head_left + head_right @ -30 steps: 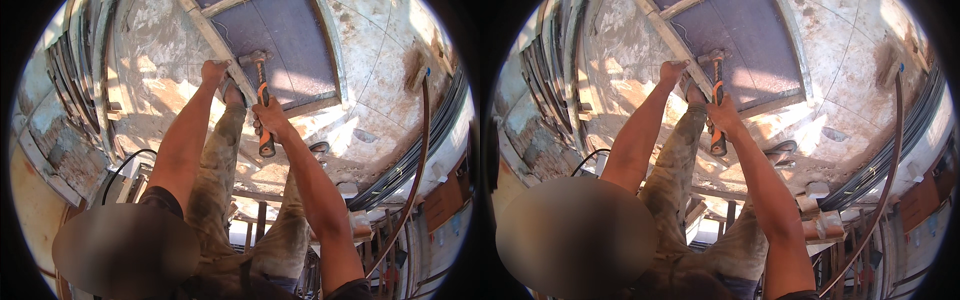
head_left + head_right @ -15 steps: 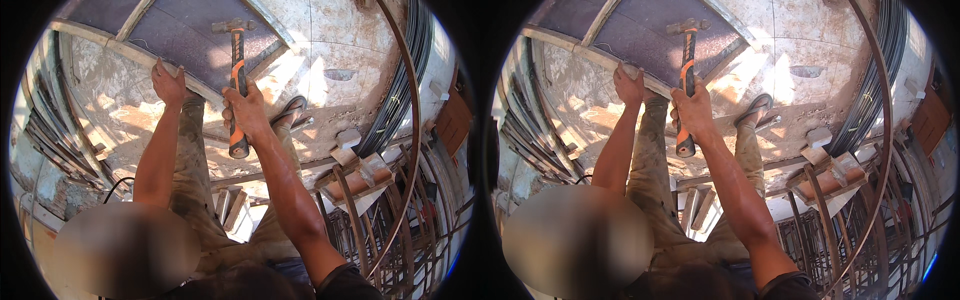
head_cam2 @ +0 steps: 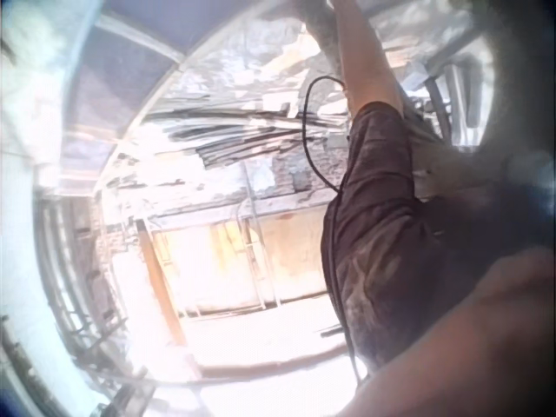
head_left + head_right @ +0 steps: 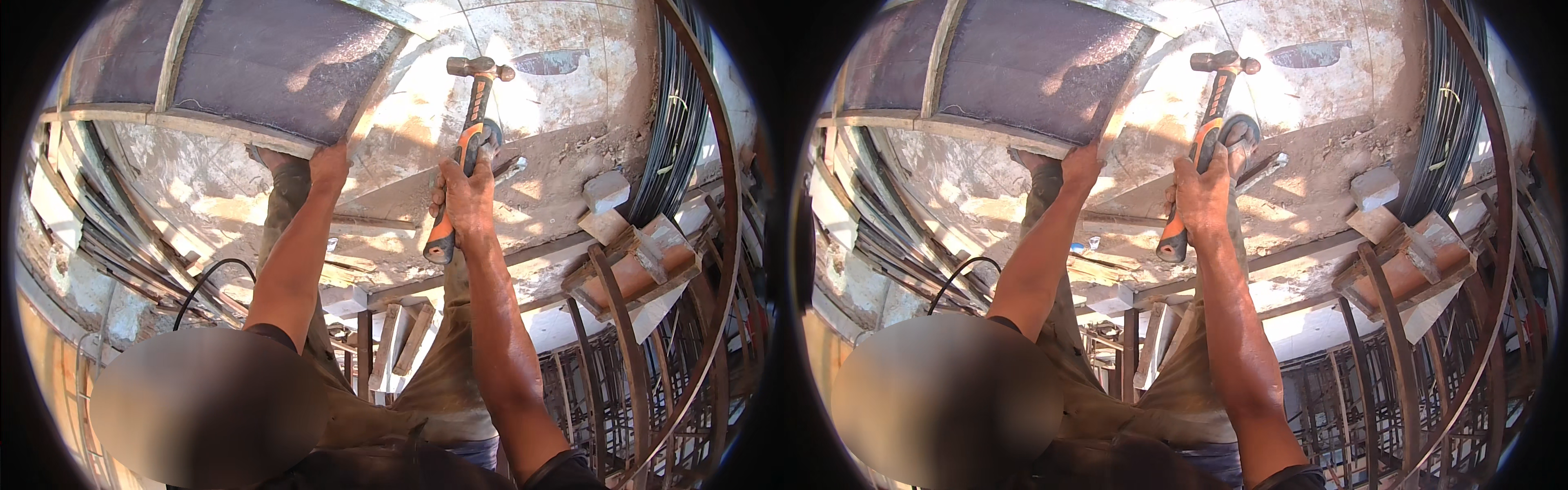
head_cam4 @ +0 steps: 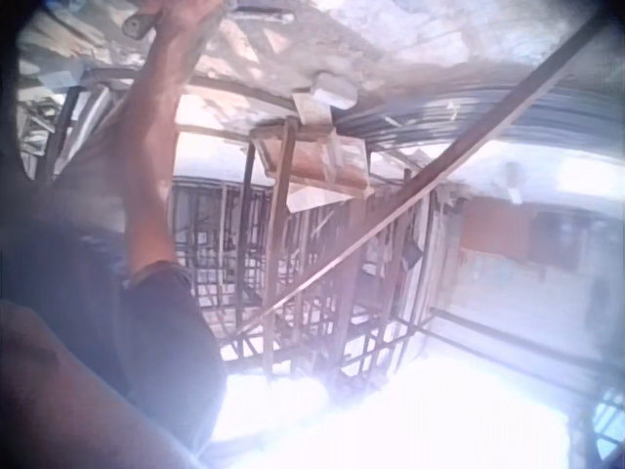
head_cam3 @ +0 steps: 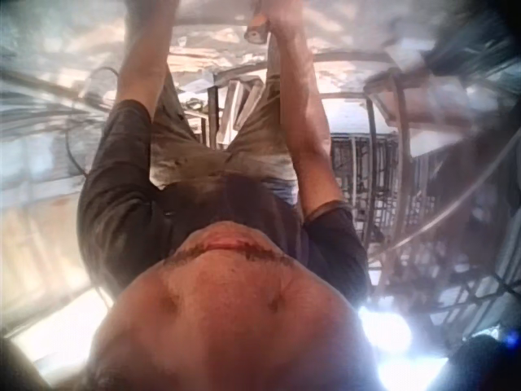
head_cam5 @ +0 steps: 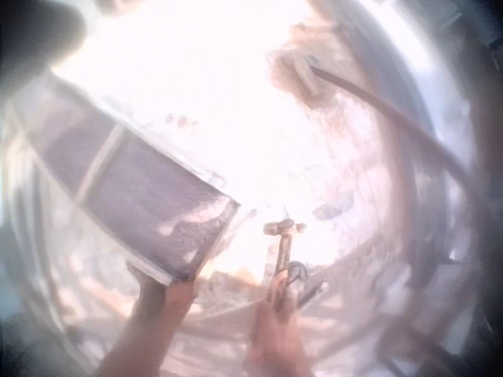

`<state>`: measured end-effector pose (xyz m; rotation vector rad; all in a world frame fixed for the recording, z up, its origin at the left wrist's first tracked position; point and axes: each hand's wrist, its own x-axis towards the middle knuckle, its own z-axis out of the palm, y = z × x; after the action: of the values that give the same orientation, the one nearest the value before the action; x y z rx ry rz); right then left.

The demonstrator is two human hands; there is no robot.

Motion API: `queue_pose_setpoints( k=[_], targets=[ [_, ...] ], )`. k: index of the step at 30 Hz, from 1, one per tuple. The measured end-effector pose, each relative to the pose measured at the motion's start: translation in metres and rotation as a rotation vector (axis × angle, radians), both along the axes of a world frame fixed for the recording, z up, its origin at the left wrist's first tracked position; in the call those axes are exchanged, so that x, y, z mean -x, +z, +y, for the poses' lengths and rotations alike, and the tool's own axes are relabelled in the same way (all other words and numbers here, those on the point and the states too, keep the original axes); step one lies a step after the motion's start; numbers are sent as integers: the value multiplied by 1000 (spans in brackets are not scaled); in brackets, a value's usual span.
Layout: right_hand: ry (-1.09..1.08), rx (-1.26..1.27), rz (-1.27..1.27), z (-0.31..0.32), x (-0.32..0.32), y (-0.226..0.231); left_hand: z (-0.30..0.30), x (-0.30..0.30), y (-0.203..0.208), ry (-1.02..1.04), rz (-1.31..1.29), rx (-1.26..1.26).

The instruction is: The person uses a pry bar to loosen and remove long concrete form pieces from a structure, then hammers a wooden frame onto a new location.

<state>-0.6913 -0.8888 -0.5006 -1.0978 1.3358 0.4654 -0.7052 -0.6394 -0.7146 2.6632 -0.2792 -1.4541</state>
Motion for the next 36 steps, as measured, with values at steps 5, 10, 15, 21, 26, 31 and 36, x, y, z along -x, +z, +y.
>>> queue_pose_setpoints(
  k=[5, 10, 15, 21, 26, 31, 36],
  targets=[
    [86, -87, 113, -1, 13, -31, -9, -8, -11, -29, 31, -43],
    [-28, -145, 99, -15, 31, -20, 5, -9, -13, -74, 37, -38],
    [-256, 193, -29, 35, 32, -13, 9, -17, -14, -92, 109, -32],
    [-155, 185, -22, 130, 67, -66, 11, -29, -18, -215, 115, 59],
    [-468, 14, 45, 139, 60, -54, 29, -31, -17, -194, 83, 131],
    [-632, 158, -36, 145, 59, -46, 2, -49, -1, -253, 227, 53],
    [-954, 62, -79, 179, 30, -6, 9, -101, 38, -253, 149, 214]
  ],
)
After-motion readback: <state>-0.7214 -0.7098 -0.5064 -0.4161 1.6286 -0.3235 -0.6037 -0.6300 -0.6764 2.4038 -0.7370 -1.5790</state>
